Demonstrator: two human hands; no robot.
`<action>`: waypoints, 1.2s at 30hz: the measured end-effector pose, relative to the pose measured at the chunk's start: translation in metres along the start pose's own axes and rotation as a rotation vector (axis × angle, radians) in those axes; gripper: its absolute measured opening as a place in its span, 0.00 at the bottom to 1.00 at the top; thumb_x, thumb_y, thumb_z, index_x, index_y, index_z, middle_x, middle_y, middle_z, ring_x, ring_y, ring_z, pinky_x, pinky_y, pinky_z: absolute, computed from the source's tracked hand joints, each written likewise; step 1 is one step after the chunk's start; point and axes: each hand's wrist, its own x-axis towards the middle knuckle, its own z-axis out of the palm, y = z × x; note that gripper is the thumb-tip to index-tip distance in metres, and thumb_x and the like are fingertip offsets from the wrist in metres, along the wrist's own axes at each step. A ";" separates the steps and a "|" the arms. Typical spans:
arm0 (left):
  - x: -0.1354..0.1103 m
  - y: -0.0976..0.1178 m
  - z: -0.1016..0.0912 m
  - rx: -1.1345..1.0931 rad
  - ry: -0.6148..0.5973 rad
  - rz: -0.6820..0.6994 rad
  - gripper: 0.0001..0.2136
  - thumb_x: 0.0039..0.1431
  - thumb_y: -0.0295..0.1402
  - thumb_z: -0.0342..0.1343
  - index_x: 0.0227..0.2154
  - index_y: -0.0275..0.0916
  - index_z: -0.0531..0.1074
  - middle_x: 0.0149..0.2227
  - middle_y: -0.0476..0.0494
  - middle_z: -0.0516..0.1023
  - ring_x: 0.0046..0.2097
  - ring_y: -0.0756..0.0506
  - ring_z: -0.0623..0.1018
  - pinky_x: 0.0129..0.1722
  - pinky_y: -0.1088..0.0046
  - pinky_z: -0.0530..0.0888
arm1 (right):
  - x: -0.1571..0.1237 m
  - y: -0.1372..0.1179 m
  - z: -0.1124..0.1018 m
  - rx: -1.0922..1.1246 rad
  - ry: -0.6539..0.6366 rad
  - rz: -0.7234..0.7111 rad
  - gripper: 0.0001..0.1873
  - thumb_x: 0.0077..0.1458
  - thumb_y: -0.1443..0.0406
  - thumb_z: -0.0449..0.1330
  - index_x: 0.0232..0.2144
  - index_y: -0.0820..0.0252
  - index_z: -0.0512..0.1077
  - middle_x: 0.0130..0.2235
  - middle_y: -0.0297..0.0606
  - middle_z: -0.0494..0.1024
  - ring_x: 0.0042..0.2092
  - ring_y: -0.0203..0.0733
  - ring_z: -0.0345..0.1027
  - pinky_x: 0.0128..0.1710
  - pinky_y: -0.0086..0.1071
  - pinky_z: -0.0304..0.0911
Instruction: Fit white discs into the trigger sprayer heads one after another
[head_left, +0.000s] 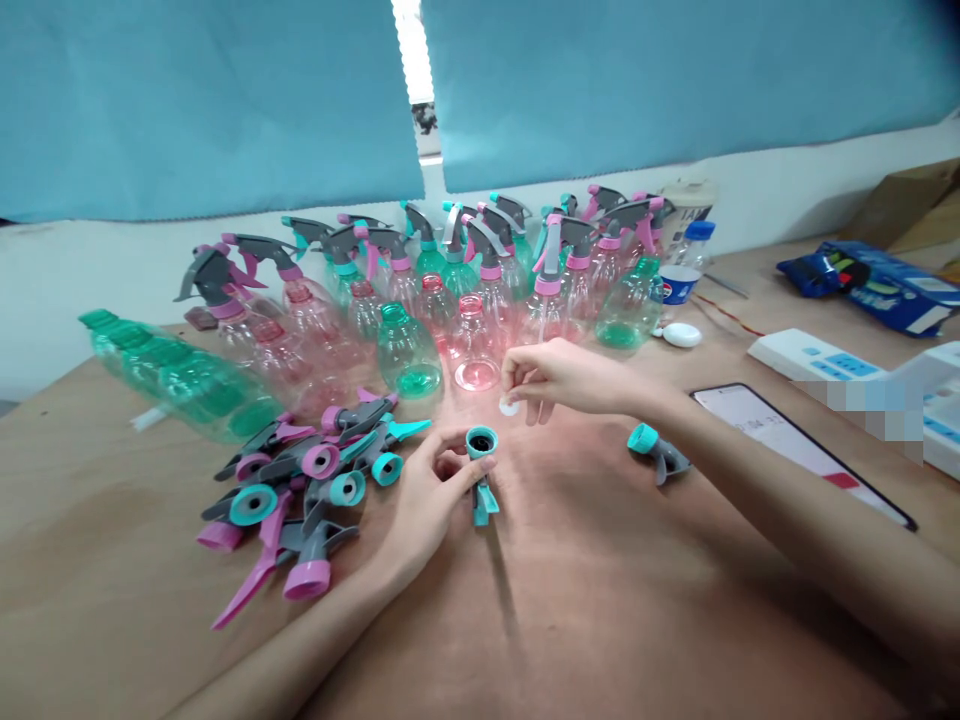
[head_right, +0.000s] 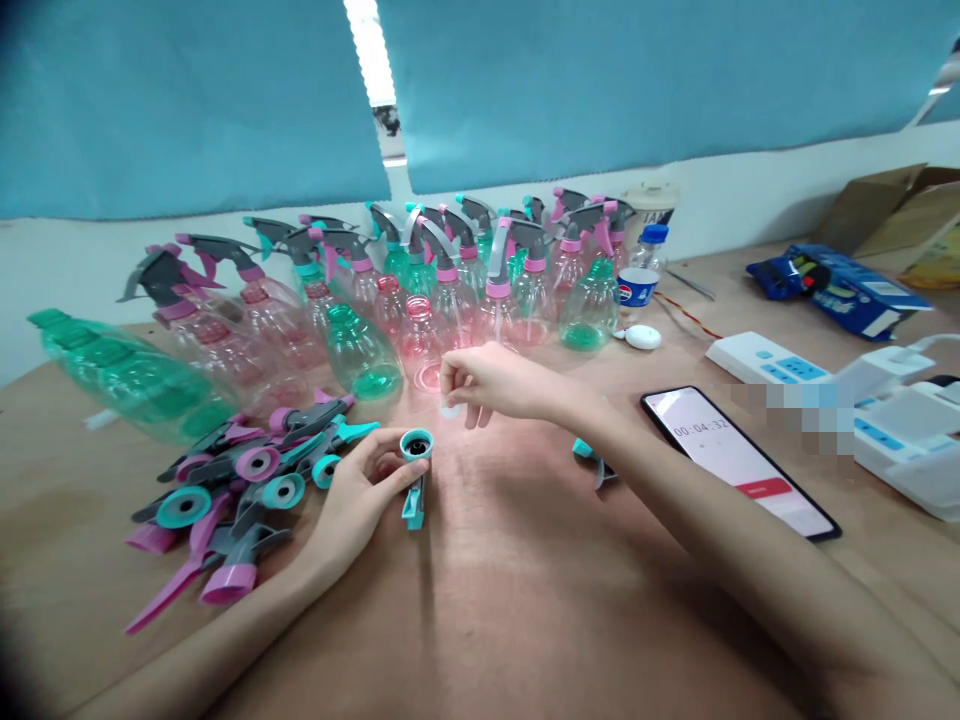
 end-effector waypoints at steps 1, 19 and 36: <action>0.000 0.000 0.000 0.000 0.012 0.009 0.12 0.48 0.33 0.62 0.37 0.37 0.71 0.31 0.50 0.73 0.28 0.52 0.70 0.27 0.78 0.68 | 0.003 0.004 0.005 0.050 0.007 0.002 0.05 0.55 0.70 0.56 0.29 0.59 0.62 0.28 0.31 0.73 0.25 0.34 0.72 0.25 0.29 0.68; -0.010 -0.004 0.000 0.129 0.104 0.130 0.13 0.48 0.36 0.63 0.37 0.41 0.73 0.32 0.49 0.69 0.29 0.50 0.67 0.28 0.75 0.69 | 0.003 0.002 0.010 0.422 -0.013 -0.003 0.18 0.44 0.69 0.66 0.40 0.60 0.71 0.36 0.35 0.75 0.37 0.36 0.70 0.38 0.33 0.68; -0.017 -0.003 -0.001 0.244 0.110 0.280 0.13 0.51 0.35 0.63 0.41 0.45 0.72 0.35 0.49 0.68 0.33 0.49 0.69 0.33 0.73 0.68 | -0.008 -0.015 0.013 0.196 -0.110 -0.073 0.12 0.46 0.58 0.66 0.23 0.62 0.75 0.19 0.27 0.65 0.22 0.27 0.50 0.19 0.26 0.44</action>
